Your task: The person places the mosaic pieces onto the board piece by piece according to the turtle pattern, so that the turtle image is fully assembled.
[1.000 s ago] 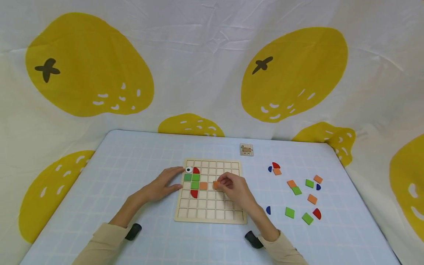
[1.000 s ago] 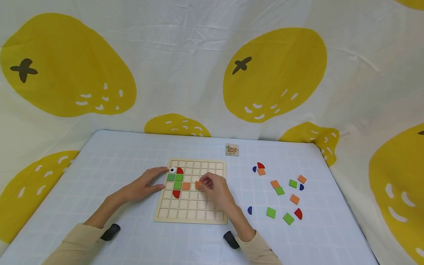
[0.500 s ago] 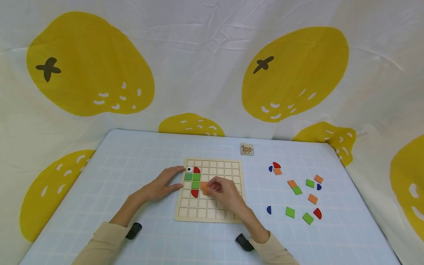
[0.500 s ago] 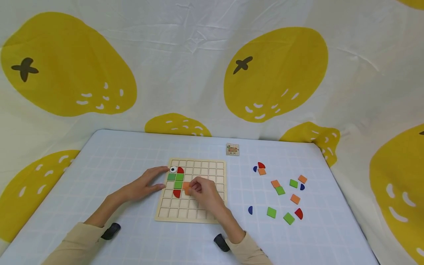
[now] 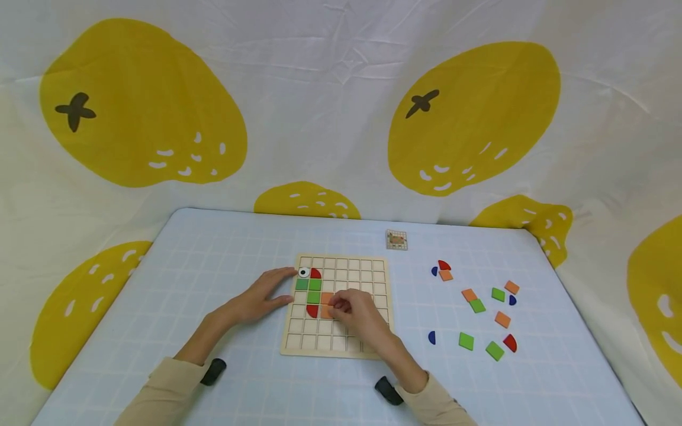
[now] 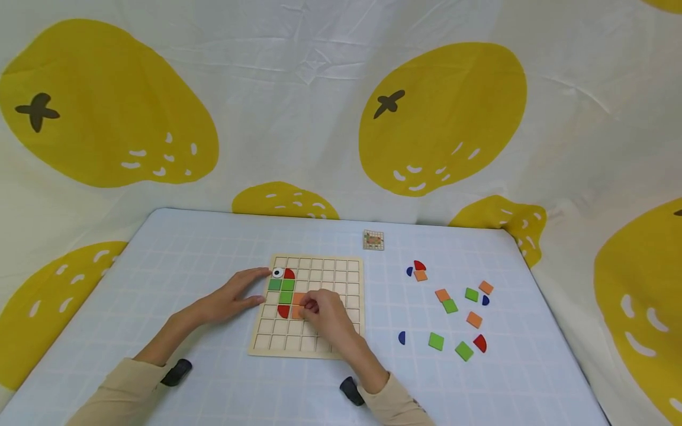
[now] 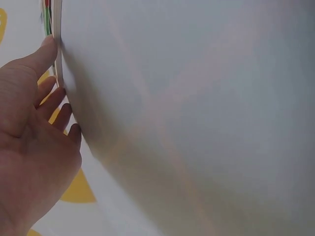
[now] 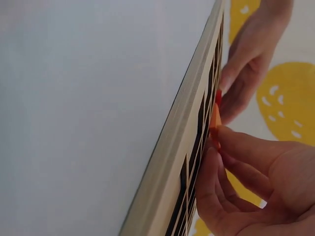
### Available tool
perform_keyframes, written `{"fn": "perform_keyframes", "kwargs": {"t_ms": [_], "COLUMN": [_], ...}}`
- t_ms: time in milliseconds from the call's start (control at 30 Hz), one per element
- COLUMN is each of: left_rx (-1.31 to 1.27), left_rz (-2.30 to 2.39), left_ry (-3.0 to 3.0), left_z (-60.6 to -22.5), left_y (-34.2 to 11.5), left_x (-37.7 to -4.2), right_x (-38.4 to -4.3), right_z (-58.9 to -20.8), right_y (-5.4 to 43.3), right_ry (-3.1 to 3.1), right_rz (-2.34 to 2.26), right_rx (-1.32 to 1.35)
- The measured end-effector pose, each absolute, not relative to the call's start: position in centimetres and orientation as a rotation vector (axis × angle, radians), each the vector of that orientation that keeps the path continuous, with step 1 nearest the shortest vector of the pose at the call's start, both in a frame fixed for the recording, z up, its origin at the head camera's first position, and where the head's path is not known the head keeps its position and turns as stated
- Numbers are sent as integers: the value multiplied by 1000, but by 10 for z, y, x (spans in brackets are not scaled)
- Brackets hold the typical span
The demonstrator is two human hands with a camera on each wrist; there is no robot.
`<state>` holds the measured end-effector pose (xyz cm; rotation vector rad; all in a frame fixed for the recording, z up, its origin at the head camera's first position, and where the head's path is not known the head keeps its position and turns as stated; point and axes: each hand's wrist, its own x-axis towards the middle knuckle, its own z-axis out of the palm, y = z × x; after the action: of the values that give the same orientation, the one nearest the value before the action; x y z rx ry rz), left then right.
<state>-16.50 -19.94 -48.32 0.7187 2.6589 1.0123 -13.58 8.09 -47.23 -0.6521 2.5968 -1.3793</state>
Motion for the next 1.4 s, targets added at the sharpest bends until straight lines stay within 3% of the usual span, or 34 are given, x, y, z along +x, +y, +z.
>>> {"fn": "perform_keyframes", "kwargs": {"t_ms": [667, 1400], "left_rx": [783, 885], "left_rz": [814, 844], "left_ry": [2744, 2766], "left_z": [-486, -486], "left_y": [-202, -206], "left_x": [-167, -168], "right_x": [-135, -155], "right_z": [-468, -460], "right_y": [82, 135], "right_ry": [2543, 2631], "right_rz": [-1369, -1284], "right_rx": [-686, -631]}}
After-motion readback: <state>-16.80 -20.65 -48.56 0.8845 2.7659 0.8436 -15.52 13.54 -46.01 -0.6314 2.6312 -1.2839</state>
